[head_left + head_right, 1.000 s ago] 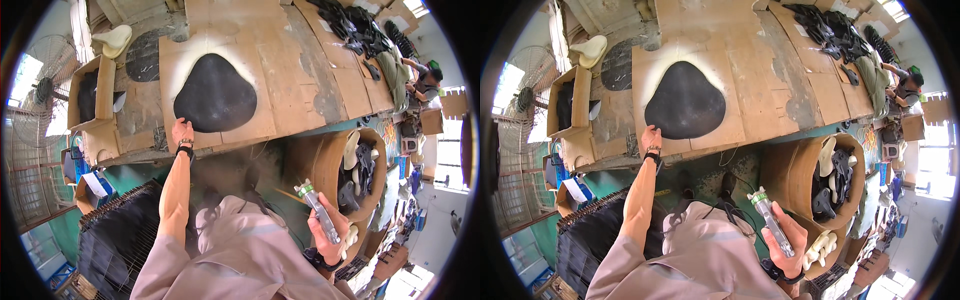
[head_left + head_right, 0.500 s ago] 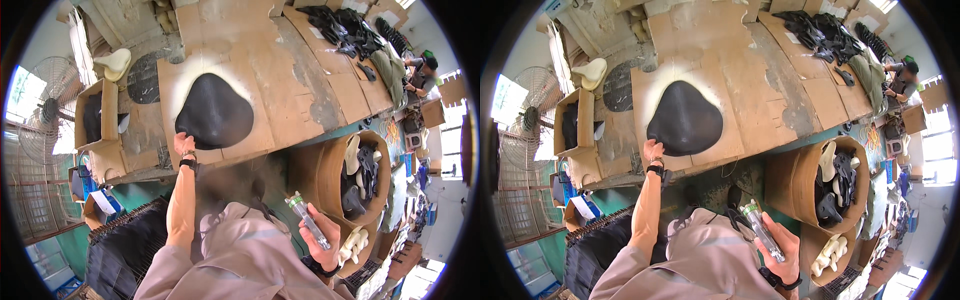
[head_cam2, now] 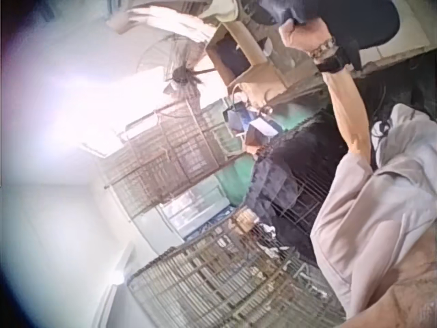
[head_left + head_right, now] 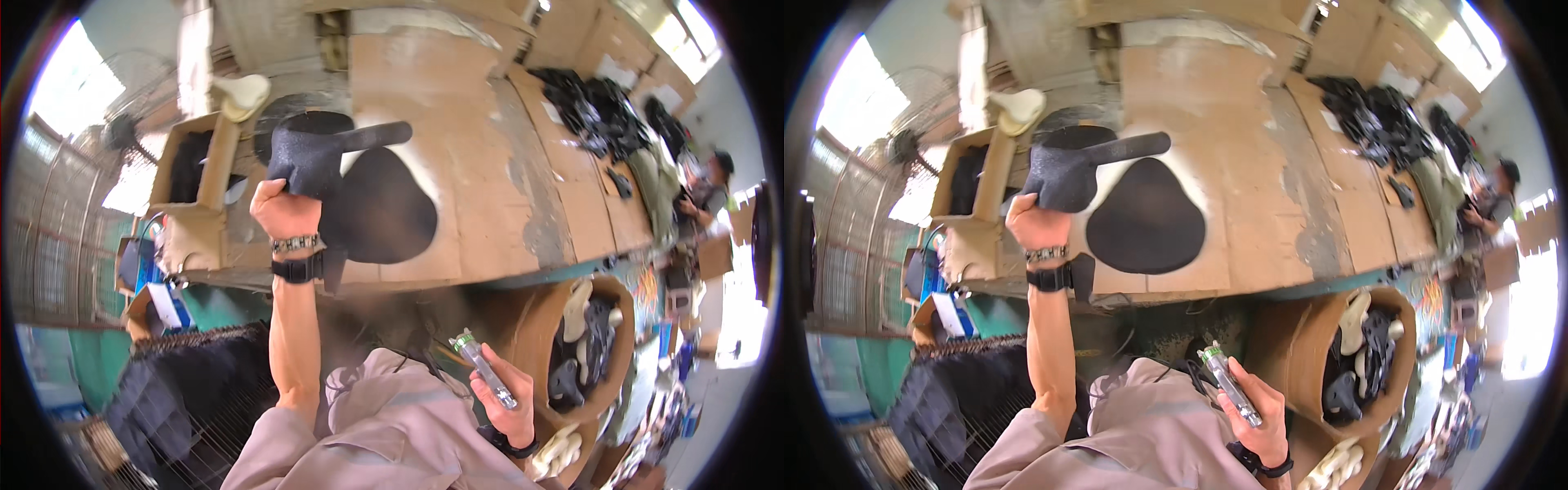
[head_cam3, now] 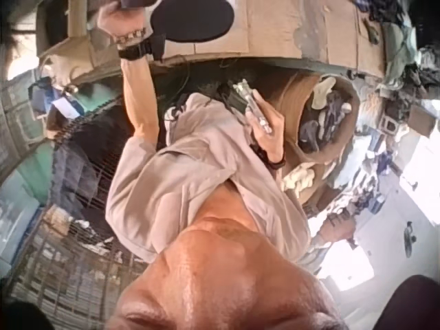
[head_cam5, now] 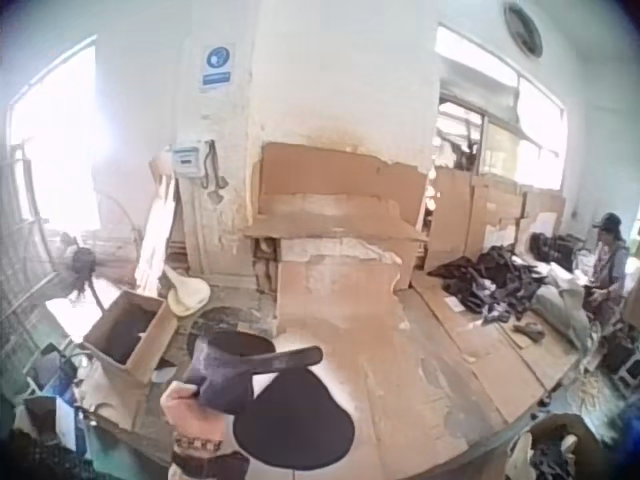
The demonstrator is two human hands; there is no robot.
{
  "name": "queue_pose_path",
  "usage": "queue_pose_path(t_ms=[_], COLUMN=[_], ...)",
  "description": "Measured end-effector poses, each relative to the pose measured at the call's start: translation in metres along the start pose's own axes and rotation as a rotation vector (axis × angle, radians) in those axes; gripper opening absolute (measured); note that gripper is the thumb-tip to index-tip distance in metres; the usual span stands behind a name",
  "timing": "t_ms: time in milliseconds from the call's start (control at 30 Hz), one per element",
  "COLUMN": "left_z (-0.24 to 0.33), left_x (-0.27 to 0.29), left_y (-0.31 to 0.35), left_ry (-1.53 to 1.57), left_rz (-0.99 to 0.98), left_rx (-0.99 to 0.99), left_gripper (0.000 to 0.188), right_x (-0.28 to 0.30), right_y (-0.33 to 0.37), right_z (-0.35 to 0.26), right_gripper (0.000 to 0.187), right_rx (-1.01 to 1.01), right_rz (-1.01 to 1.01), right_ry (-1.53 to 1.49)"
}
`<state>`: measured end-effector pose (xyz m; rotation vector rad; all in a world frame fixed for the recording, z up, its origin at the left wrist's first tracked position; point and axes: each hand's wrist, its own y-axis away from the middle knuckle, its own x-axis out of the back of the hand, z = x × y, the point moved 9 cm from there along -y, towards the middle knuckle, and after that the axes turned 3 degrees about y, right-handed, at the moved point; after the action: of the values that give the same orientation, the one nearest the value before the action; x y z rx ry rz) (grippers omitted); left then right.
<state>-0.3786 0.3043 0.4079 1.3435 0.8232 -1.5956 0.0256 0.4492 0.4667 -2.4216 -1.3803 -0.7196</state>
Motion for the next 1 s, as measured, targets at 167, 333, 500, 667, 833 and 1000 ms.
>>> queue_pose_path(t_ms=[167,333,500,667,833,1000], left_z=[0.093,0.141,0.162,0.223,0.22,0.133], left_x=[-0.041,-0.04,-0.073,-0.079,-0.09,0.011], left_y=[0.114,0.266,0.409,0.566,0.742,0.881], left_ry=[-0.031,-0.036,0.069,-0.155,-0.346,-0.167], left_rz=[0.027,0.061,-0.105,0.148,0.258,0.632], left_rx=[-0.293,-0.589,-0.854,-1.337,-1.858,-2.138], left_gripper=[0.035,0.038,0.048,0.034,0.057,0.053], right_x=[-0.02,-0.051,-0.065,-0.08,-0.104,-0.124], right_y=[-0.014,-0.026,-0.013,-0.001,0.024,0.026], right_z=[0.014,-0.011,-0.028,-0.048,-0.083,-0.076], right_gripper=[0.047,0.049,0.045,0.049,0.05,0.047], right_rx=[0.02,0.179,0.453,0.604,0.693,0.808], right_rz=[-0.204,-0.515,-0.85,-1.008,-1.069,-1.077], right_ry=[-0.049,-0.022,0.101,0.082,0.078,0.19])
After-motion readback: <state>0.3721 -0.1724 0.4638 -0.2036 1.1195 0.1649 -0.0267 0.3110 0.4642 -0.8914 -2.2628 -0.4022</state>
